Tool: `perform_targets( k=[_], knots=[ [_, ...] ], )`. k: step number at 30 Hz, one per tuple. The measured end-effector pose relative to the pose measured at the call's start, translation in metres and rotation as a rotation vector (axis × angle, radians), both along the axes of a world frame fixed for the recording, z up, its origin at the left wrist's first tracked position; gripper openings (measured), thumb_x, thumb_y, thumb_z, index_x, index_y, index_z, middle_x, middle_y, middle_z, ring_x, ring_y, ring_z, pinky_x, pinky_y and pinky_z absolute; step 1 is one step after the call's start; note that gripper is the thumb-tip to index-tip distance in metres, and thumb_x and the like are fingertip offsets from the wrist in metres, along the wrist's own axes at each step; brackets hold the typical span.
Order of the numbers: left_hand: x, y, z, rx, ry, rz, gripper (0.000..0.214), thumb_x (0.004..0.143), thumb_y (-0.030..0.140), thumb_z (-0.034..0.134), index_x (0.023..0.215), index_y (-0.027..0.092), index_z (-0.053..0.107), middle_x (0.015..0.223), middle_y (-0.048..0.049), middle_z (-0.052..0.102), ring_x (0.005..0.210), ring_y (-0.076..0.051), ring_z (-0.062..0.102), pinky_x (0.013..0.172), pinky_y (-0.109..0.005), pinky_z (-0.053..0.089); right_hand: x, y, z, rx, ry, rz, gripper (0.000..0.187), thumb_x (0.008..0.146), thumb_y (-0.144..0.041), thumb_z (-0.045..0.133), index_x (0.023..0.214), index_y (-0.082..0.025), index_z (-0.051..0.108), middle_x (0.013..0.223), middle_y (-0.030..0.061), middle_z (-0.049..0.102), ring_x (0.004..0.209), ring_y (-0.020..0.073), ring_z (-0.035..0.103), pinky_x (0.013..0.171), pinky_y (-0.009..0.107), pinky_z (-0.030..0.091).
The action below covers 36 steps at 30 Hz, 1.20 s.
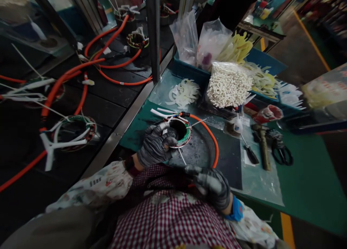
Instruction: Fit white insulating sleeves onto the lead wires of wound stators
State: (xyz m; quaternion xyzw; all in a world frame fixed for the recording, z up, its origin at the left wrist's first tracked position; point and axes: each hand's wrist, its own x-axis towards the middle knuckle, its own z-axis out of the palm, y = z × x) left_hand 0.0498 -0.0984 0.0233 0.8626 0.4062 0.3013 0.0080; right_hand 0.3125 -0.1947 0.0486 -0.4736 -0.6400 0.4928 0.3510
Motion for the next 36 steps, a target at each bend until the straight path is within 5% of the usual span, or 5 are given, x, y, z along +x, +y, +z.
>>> perform_targets(
  k=[6,9,13,18,36],
  knots=[
    [-0.003,0.008,-0.007,0.004,-0.041,-0.007,0.025,0.093,0.050,0.079,0.103,0.027,0.081,0.136,-0.0084,0.075,0.137,-0.035,0.064,0.114,-0.054,0.052,-0.032,0.067,-0.002,0.307,-0.253,-0.232,0.034,0.095,-0.057,0.081,0.113,-0.029,0.084,0.093,0.0083,0.082,0.080,0.0277,0.076,0.078,0.044,0.068],
    [-0.004,0.010,-0.009,0.053,-0.111,-0.061,0.023,0.093,0.046,0.081,0.110,0.030,0.083,0.134,-0.0070,0.075,0.136,-0.033,0.064,0.115,-0.052,0.054,-0.037,0.090,0.013,0.310,-0.337,-0.189,0.038,0.102,-0.051,0.075,0.130,-0.028,0.082,0.097,0.0088,0.085,0.085,0.0290,0.079,0.085,0.045,0.067],
    [-0.005,0.010,-0.011,-0.006,-0.071,-0.053,0.026,0.093,0.048,0.082,0.112,0.030,0.084,0.140,-0.0085,0.073,0.138,-0.034,0.062,0.117,-0.053,0.053,-0.044,0.104,0.025,0.227,-0.263,-0.030,0.026,0.106,-0.045,0.070,0.114,-0.027,0.086,0.098,0.0065,0.087,0.085,0.0260,0.081,0.083,0.041,0.066],
    [-0.005,0.010,-0.011,-0.035,-0.035,-0.042,0.025,0.094,0.048,0.082,0.115,0.034,0.084,0.137,-0.0051,0.075,0.139,-0.032,0.062,0.121,-0.053,0.048,-0.037,0.113,0.024,0.067,0.088,-0.046,0.032,0.106,-0.054,0.070,0.106,-0.026,0.086,0.102,0.0051,0.087,0.094,0.0254,0.082,0.089,0.042,0.069],
    [-0.002,0.009,-0.004,0.048,-0.127,-0.037,0.017,0.100,0.045,0.075,0.107,0.030,0.077,0.133,-0.0082,0.072,0.132,-0.031,0.068,0.110,-0.054,0.059,-0.021,0.099,-0.001,0.189,0.044,0.199,0.020,0.097,-0.052,0.083,0.103,-0.033,0.087,0.103,0.0038,0.086,0.098,0.0275,0.081,0.099,0.049,0.067]
  ],
)
